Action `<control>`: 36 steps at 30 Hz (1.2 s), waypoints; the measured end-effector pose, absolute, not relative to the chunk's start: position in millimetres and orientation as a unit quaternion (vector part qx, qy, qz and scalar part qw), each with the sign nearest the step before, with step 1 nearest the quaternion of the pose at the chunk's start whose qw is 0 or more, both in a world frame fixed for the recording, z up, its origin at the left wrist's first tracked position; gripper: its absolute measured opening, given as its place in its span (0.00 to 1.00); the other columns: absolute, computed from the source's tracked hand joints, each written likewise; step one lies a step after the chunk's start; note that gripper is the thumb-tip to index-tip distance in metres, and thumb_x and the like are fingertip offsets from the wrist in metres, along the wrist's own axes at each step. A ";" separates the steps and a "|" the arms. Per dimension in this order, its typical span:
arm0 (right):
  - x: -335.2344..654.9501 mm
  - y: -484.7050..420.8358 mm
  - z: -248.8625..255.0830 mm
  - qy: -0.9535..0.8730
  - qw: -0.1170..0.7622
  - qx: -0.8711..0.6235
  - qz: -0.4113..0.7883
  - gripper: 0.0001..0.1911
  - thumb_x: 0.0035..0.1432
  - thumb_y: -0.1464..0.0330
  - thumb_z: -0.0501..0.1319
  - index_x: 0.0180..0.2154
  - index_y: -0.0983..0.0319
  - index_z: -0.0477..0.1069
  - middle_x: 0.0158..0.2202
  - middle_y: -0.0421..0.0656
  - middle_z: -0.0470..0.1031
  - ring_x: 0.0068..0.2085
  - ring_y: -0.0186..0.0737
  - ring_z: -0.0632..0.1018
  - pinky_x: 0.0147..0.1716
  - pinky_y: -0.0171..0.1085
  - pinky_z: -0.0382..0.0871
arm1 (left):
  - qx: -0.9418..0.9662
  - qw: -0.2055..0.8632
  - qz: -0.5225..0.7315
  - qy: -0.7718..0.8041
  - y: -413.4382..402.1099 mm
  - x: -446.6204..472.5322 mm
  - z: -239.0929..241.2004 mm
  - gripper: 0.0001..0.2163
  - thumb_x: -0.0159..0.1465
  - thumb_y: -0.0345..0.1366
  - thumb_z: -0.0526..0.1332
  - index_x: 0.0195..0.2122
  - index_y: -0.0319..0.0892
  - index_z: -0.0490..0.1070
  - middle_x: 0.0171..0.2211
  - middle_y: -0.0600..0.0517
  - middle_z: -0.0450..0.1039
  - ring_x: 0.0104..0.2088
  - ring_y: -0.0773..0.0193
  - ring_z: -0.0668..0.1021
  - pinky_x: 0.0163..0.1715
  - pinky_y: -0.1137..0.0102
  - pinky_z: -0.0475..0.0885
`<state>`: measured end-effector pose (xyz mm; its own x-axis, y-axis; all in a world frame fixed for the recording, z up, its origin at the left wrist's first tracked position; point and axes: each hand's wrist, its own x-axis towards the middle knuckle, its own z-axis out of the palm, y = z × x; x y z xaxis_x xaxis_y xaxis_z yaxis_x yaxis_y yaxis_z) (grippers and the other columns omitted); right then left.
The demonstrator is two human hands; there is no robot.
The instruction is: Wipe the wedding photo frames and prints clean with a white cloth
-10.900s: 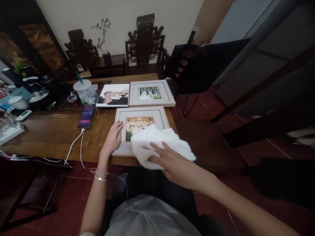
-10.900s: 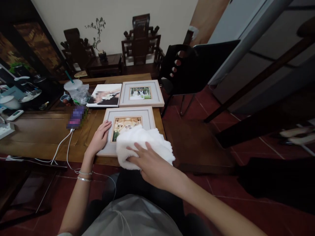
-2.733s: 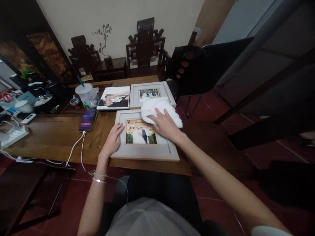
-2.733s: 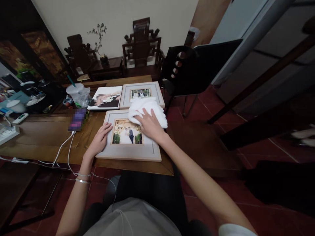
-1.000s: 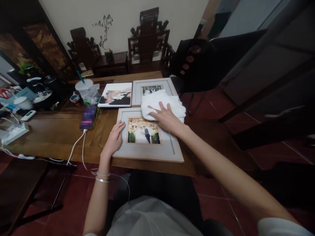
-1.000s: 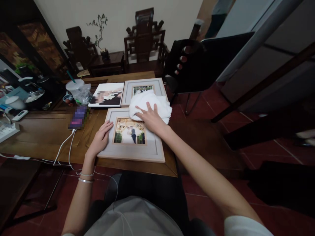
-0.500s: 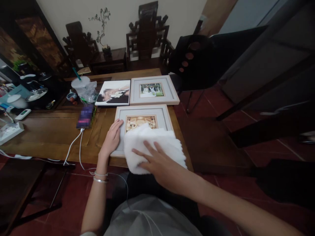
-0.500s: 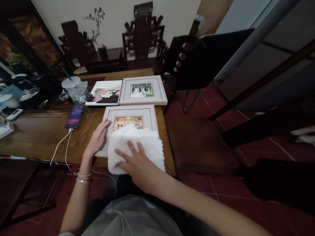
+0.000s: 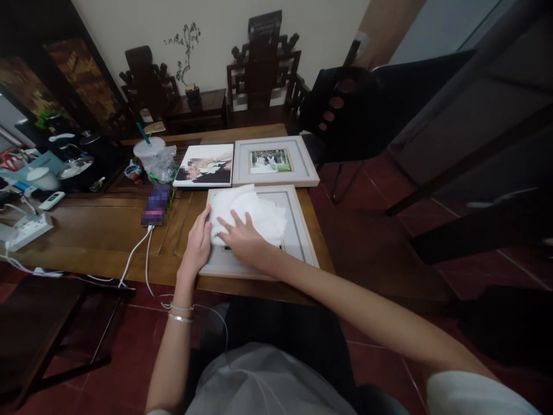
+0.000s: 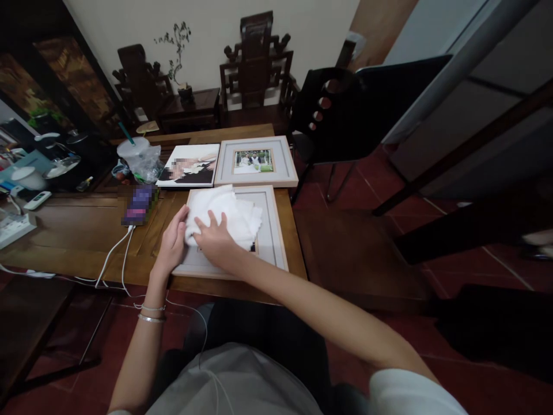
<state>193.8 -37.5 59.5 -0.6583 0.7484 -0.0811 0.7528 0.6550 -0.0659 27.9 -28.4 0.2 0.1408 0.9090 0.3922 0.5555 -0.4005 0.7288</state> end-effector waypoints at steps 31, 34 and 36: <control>328.3 -104.4 77.8 0.902 -0.014 0.427 -0.069 0.28 0.48 0.82 0.52 0.48 0.59 0.75 0.48 0.51 0.78 0.53 0.53 0.76 0.53 0.52 0.68 | 0.822 0.115 0.332 0.449 -1.1 27.6 -12.1 0.22 0.61 0.19 0.50 0.52 0.38 0.74 0.58 0.43 0.71 0.63 0.54 0.68 0.63 0.52 0.64; 318.0 -64.6 79.4 0.885 -0.042 0.464 -0.019 0.30 0.49 0.84 0.51 0.53 0.61 0.71 0.51 0.54 0.75 0.52 0.54 0.76 0.48 0.50 0.70 | 0.820 0.126 0.333 0.447 -1.6 28.4 -9.3 0.23 0.61 0.18 0.49 0.52 0.38 0.74 0.58 0.43 0.71 0.62 0.54 0.69 0.64 0.53 0.63; 298.8 -29.6 76.4 0.876 -0.100 0.471 0.017 0.29 0.51 0.84 0.50 0.52 0.63 0.71 0.57 0.55 0.71 0.58 0.58 0.71 0.53 0.54 0.66 | 0.819 0.134 0.330 0.450 -2.5 29.2 -6.6 0.24 0.60 0.17 0.49 0.52 0.37 0.74 0.58 0.43 0.71 0.63 0.54 0.68 0.64 0.54 0.63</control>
<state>298.8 -29.6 76.4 -0.5357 0.8226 0.1909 0.8292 0.5552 -0.0653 29.2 -2.5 -6.6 0.3766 0.8261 0.4193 0.6490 -0.5582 0.5169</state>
